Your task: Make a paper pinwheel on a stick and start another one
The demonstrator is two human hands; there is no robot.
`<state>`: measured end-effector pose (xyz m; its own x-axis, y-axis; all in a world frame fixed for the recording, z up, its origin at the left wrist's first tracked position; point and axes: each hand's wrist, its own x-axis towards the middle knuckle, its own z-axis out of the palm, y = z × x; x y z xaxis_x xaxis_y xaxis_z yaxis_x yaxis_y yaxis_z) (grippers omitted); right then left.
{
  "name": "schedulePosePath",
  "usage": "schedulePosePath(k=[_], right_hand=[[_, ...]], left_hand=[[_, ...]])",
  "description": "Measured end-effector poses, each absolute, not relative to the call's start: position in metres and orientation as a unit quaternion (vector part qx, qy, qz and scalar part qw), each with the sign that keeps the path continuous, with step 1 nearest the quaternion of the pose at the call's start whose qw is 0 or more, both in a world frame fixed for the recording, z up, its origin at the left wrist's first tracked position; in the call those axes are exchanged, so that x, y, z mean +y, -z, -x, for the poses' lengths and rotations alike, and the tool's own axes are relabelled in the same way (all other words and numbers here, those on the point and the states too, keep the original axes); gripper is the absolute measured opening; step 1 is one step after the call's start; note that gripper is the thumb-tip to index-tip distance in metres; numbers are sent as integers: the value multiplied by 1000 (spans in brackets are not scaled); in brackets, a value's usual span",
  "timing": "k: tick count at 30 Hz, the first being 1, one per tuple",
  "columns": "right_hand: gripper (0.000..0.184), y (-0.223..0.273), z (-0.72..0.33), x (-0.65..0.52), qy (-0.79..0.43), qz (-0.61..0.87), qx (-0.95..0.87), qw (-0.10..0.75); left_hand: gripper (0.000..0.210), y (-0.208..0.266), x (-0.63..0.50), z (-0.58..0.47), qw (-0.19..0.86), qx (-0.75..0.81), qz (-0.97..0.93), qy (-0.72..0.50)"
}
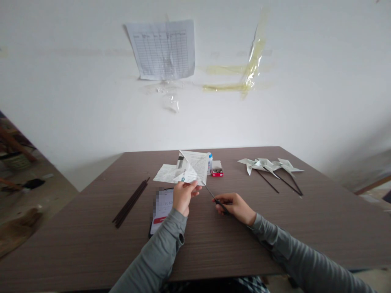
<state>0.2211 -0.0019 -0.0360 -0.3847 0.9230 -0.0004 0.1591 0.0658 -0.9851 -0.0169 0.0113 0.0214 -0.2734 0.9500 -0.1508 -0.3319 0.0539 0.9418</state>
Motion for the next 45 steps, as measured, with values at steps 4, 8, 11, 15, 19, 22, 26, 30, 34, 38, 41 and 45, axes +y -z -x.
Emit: schedulePosePath(k=[4,8,11,15,19,22,26,30,34,38,41,45], right_hand=[[70,31,-218,-5,-539,424,-632,361],[68,27,-215,-8,-538,428,-630,362],[70,26,-214,-9,-536,430,-629,364],[72,28,-214,-9,-534,427,-631,366],[73,30,-214,-7,-540,425,-632,358],[71,29,-214,-8,-535,429,-634,358],[68,27,-213,-9,-528,428,-635,367],[74,26,-212,-8,-527,428,-640,362],[70,26,-211,-8,-528,425,-637,367],[65,26,-210,-9,-530,425,-633,372],[67,28,-210,-8,-531,423,-631,375],[72,31,-211,-6,-531,422,-633,373]], left_hand=[[35,-19,12,19,518,506,-312,-615],[39,-18,12,20,516,506,-319,-613],[39,-18,12,20,515,506,-321,-613],[42,-20,12,19,517,505,-316,-614],[42,-22,11,19,520,502,-312,-617],[41,-22,10,19,520,504,-309,-617],[40,-23,9,18,520,505,-310,-615],[37,-23,8,18,527,502,-311,-611],[37,-22,7,17,530,497,-321,-608],[34,-22,7,16,529,497,-316,-611],[35,-21,8,16,528,500,-318,-609],[38,-19,10,17,522,502,-330,-606]])
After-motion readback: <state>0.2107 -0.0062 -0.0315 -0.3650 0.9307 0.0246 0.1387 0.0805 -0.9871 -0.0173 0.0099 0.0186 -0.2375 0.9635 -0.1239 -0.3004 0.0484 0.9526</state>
